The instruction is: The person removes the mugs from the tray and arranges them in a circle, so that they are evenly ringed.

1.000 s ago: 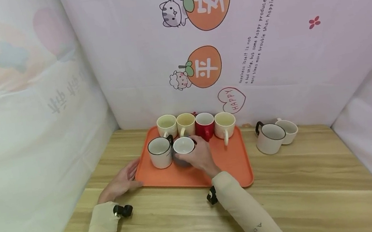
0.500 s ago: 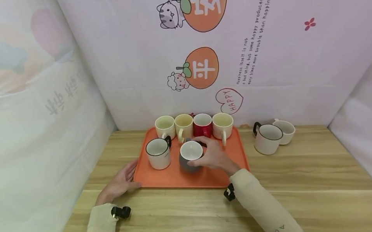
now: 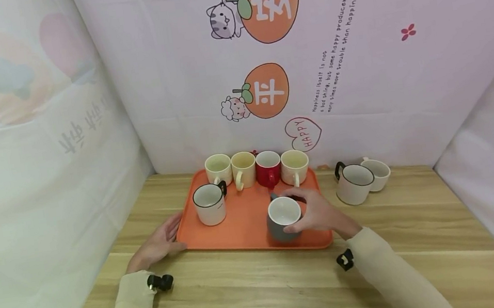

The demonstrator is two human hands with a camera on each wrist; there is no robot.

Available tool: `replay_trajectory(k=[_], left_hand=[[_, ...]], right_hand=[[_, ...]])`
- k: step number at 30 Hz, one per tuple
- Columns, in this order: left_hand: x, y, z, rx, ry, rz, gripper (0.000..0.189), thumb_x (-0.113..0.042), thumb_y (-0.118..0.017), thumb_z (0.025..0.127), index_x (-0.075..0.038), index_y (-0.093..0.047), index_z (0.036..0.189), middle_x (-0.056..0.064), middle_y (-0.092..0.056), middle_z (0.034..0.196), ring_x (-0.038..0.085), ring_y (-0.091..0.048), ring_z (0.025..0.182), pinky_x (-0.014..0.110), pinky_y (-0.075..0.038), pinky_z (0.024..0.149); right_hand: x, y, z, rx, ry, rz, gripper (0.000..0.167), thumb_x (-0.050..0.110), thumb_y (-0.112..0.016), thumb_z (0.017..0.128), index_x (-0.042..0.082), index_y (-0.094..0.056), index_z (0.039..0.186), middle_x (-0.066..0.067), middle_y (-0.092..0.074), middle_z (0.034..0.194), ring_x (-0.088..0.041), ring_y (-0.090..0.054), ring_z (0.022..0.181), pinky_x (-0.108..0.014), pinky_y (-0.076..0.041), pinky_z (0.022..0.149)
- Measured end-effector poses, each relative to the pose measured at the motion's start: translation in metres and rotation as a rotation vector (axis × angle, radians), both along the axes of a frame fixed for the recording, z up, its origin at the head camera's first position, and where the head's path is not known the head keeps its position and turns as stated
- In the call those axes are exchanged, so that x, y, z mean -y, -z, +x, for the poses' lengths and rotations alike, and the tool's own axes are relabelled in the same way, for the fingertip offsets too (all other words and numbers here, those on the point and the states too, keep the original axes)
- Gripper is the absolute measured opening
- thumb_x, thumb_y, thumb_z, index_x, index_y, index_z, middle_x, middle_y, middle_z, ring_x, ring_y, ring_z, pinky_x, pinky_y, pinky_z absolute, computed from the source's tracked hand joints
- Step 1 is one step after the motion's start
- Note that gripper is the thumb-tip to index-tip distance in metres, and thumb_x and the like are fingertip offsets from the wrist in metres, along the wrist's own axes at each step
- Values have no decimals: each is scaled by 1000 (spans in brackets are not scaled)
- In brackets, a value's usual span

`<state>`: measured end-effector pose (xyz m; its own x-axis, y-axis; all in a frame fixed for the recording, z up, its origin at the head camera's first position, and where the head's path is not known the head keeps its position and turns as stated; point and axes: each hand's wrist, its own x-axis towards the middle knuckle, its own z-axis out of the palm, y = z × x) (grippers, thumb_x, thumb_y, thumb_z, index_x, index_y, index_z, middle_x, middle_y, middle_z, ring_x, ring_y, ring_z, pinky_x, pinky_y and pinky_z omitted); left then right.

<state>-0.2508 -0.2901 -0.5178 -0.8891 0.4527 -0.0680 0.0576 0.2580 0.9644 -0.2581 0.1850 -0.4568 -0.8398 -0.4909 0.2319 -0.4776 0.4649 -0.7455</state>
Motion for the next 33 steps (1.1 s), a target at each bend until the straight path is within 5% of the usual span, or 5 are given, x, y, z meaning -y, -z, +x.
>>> replay_trajectory(k=[9, 17, 25, 33], left_hand=[[-2, 0, -1, 6, -7, -3, 103, 3, -76, 91, 3, -7, 168, 24, -4, 177, 47, -8, 163, 57, -14, 131], [-2, -2, 2, 9, -3, 3, 102, 5, -74, 91, 5, -7, 167, 27, -3, 177, 50, -6, 163, 55, -15, 130], [-3, -1, 2, 10, 2, 12, 102, 6, -74, 91, 5, -6, 168, 26, -2, 177, 49, -6, 163, 52, -17, 130], [-2, -4, 3, 14, -10, 17, 103, 6, -74, 91, 4, -6, 168, 25, -3, 177, 48, -7, 163, 51, -17, 130]], right_hand=[[-69, 0, 23, -117, -8, 20, 75, 24, -103, 64, 12, -69, 130, -3, -75, 118, -11, -69, 107, -21, -60, 98], [-137, -3, 54, -137, 123, 38, 80, 15, -103, 62, 5, -69, 133, -10, -73, 123, 7, -63, 108, -6, -52, 93], [-205, 7, 71, -186, 297, 32, 77, 5, -101, 61, -1, -68, 131, 27, -67, 118, 15, -62, 104, 0, -49, 87], [-257, 14, 63, -163, 504, 116, 72, 17, -100, 70, -1, -67, 131, 36, -58, 110, 25, -52, 101, 5, -43, 82]])
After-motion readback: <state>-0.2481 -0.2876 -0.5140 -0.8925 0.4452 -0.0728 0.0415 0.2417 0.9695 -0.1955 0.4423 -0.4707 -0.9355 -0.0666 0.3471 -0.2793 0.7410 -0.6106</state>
